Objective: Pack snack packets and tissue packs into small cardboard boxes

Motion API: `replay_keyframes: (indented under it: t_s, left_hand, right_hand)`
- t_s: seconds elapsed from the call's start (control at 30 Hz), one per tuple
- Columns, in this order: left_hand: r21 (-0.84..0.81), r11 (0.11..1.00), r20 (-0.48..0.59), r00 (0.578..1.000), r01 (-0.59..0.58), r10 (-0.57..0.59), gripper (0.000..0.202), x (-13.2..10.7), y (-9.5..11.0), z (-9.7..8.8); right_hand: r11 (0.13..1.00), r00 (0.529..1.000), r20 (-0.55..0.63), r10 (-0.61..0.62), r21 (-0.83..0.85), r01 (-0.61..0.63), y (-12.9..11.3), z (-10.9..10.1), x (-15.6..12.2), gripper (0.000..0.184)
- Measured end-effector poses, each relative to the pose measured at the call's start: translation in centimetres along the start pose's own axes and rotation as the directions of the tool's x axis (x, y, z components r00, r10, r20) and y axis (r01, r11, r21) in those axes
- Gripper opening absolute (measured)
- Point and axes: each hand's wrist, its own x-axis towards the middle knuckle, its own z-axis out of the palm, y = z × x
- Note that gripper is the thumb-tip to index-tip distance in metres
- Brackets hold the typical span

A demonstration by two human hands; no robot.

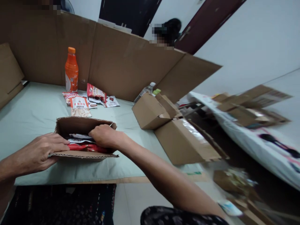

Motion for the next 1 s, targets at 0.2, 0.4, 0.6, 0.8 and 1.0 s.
replay_keyframes:
  t_s: [0.2,0.4,0.6,0.8,1.0]
  left_hand:
    - [0.018,0.998,-0.313,0.948,-0.058,0.061,0.034,-2.4,0.9,-0.5]
    - [0.03,0.999,-0.271,0.962,-0.022,0.03,0.037,-1.6,-1.0,-0.8]
    - [0.031,0.999,-0.248,0.968,0.034,-0.025,0.042,-0.4,-1.6,-0.4]
    - [-0.054,0.983,-0.518,0.837,0.174,-0.177,0.051,-4.1,0.2,0.7]
    - [-0.66,0.719,-0.55,0.511,0.217,-0.66,0.057,-6.8,-0.1,5.9]
  right_hand:
    - [0.972,0.612,-0.77,0.18,0.234,0.009,3.5,3.4,-7.7,0.026]
    - [0.903,0.691,-0.685,0.23,0.416,0.111,3.8,7.4,-7.6,0.027]
    - [0.892,0.801,-0.588,0.108,0.413,0.183,4.1,7.6,-6.5,0.034]
    - [0.878,0.793,-0.609,-0.002,0.379,0.293,5.6,7.5,-5.7,0.032]
    - [0.82,0.786,-0.609,0.104,0.499,0.279,6.4,7.4,-4.1,0.044]
